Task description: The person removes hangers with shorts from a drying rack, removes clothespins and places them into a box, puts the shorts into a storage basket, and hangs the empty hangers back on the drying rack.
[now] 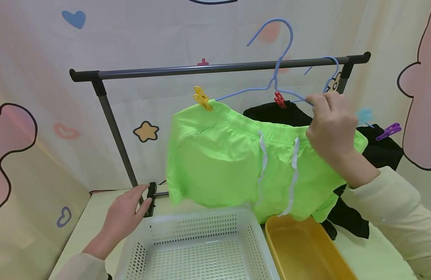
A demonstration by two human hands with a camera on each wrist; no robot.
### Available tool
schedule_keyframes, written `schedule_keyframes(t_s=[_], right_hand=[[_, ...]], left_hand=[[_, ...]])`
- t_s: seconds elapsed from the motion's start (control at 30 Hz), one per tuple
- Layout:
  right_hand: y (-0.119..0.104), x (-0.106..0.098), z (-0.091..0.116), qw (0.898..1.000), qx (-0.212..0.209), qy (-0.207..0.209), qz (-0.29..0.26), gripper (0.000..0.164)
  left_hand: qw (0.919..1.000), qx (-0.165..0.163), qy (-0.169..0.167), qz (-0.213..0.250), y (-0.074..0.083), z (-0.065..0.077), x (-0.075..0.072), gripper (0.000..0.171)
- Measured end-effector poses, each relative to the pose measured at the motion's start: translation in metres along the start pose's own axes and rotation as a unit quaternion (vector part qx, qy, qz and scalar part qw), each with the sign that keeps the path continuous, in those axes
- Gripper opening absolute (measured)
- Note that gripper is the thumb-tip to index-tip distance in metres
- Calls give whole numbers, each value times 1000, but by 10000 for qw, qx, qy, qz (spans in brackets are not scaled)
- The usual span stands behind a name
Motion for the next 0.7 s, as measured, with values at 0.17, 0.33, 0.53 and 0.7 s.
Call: schedule_keyframes(t_s=[0.17,0.33,0.53,0.7], right_hand=[[-13,-2,0,9997,-144,85,-176,27],[-24,-3,0,9991,-218,126,-327,25],[-36,-3,0,9980,-321,77,-544,24],[-48,-4,0,9964,-457,52,-708,23]], left_hand=[[9930,32,1170,187,4,-4,-34,34],[9796,-33,1938,535,7,-6,-60,32],[9597,252,2651,902,18,-9,-86,34],[9458,452,2995,1174,31,-14,-104,35]])
Point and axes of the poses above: each hand's wrist, its own z-axis away from the middle knuckle, its own x-axis out of the palm, y = z × x, the point moved 10 cm from there along -z, towards the middle knuckle
